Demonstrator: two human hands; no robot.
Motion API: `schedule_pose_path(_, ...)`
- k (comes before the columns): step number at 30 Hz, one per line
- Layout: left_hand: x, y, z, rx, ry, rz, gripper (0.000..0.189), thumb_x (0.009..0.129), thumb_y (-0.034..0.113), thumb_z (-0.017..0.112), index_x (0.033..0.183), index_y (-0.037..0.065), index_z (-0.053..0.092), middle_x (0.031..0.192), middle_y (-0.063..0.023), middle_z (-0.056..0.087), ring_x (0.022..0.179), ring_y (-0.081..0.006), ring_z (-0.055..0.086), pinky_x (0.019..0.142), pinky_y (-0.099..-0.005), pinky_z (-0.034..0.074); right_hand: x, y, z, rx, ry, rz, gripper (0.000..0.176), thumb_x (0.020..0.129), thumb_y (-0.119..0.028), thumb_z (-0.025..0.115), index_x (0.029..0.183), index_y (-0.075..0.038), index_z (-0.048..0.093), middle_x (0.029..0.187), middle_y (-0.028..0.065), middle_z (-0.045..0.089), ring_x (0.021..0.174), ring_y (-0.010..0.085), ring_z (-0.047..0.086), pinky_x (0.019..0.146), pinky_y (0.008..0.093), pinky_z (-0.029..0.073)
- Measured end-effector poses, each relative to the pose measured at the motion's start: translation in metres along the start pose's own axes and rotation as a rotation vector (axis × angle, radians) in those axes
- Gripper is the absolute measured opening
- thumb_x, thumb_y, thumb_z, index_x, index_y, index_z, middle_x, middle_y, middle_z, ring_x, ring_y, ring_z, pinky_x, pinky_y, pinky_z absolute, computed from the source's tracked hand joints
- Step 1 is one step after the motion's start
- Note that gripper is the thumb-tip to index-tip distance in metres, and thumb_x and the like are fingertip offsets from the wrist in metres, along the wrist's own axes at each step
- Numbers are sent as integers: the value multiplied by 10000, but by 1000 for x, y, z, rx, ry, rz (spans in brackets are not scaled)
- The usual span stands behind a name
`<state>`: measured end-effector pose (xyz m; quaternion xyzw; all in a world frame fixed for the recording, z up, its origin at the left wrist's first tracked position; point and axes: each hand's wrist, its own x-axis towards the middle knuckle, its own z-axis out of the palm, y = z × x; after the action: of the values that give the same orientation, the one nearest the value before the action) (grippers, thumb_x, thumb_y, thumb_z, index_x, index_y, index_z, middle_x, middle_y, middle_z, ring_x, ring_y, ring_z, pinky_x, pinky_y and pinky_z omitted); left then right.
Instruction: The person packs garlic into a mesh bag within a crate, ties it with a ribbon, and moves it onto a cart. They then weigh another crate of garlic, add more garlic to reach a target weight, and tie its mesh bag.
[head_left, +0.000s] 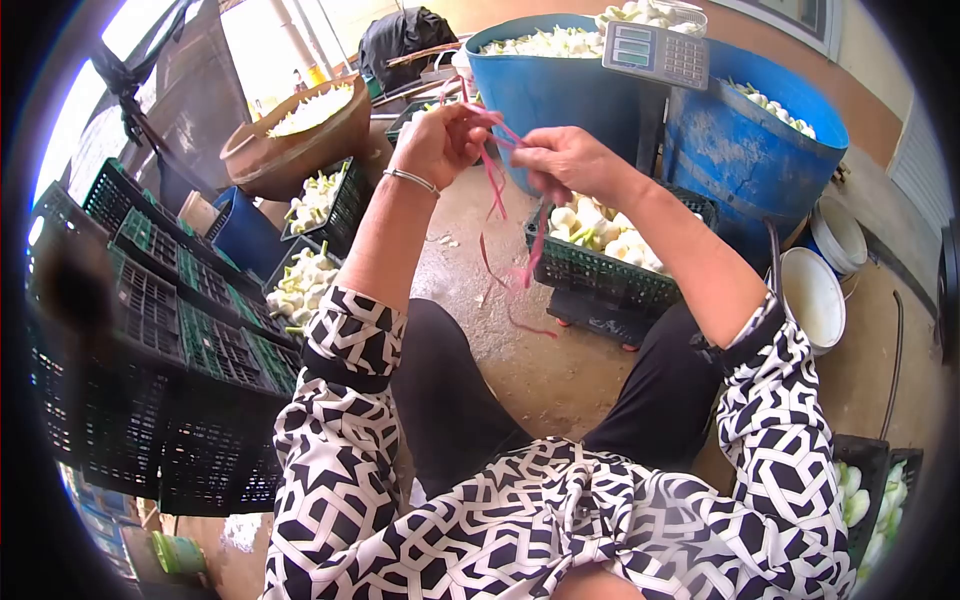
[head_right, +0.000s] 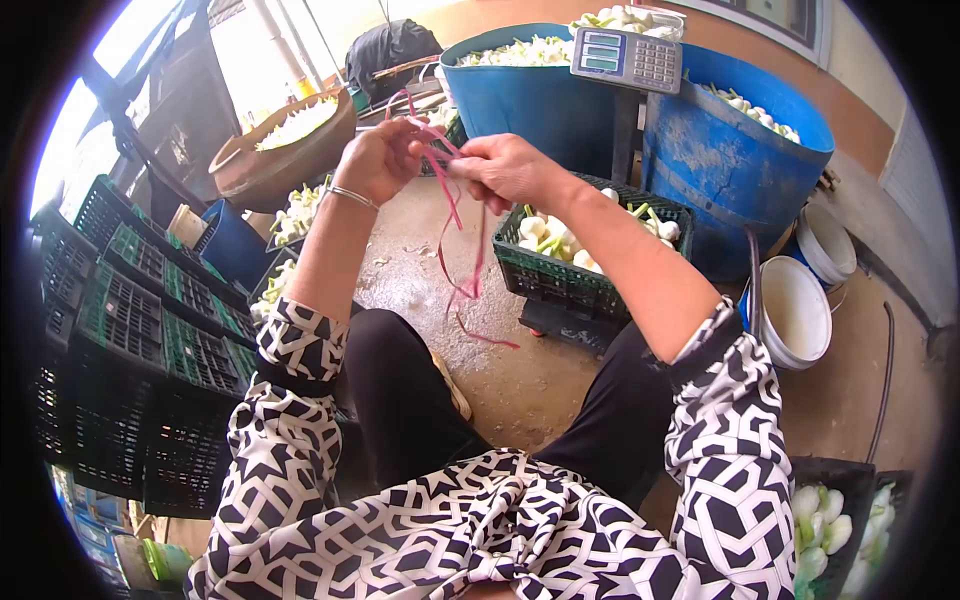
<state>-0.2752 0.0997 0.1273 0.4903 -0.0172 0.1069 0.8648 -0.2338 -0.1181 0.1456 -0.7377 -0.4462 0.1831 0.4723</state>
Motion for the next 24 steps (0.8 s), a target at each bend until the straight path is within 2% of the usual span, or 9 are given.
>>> schedule_pose_path(3,22,-21,-39,-18,107,-63,302,996,234,337,1010,52,578,951,-131,701,590,-122,609,500,-232,462,3,20,-19,26,-42,98,191,937,-218,568,857,-49,603,615,-8,550,406,53,484,366,206,348)
schedule_pose_path(5,24,-39,-56,-69,31,-131,332,1002,259,307,1013,67,577,918,-110,704,587,-124,614,519,-244,485,-2,21,-26,49,-67,124,173,942,-199,575,866,-48,612,612,-21,546,403,29,450,373,181,332)
schedule_pose_path(9,27,-77,-75,1,187,-210,355,997,269,311,995,57,595,903,-133,702,572,-141,623,496,-264,485,4,23,-24,8,-162,216,174,943,-198,581,910,-36,634,609,-29,542,412,24,434,377,169,316)
schedule_pose_path(12,41,-97,-92,250,205,-349,335,970,271,381,952,30,613,886,-141,707,532,-128,590,462,-245,445,26,32,-35,-196,-76,190,183,939,-174,587,979,-16,670,625,-28,560,455,19,429,402,177,335)
schedule_pose_path(16,40,-95,-103,404,246,-430,349,940,290,404,888,32,634,845,-143,708,525,-133,594,457,-251,438,43,23,-47,-252,-69,143,213,929,-181,598,1026,-7,675,629,-33,544,484,24,441,415,177,347)
schedule_pose_path(19,47,-94,-105,586,164,-547,395,922,318,409,801,25,645,780,-148,703,508,-155,597,453,-269,433,55,22,-53,-240,-6,77,232,950,-198,553,1023,-13,672,626,-49,501,477,12,416,408,164,336)
schedule_pose_path(21,40,-89,-100,925,2,-627,450,918,360,413,728,23,642,723,-150,695,507,-175,612,442,-280,421,58,22,-57,-225,11,68,236,954,-204,543,1018,-16,670,621,-51,492,472,9,408,405,164,330)
schedule_pose_path(23,31,-78,-90,1056,34,-657,539,918,450,419,705,12,651,699,-152,689,526,-189,639,499,-302,470,57,23,-59,-211,35,64,240,957,-210,534,1014,-19,669,615,-54,483,466,6,400,402,165,324)
schedule_pose_path(24,24,-67,-81,1331,123,-553,570,912,497,423,729,16,666,693,-145,688,531,-185,647,569,-317,498,56,22,-58,-180,43,62,210,947,-201,546,975,-42,680,604,-54,492,460,8,386,395,170,298)
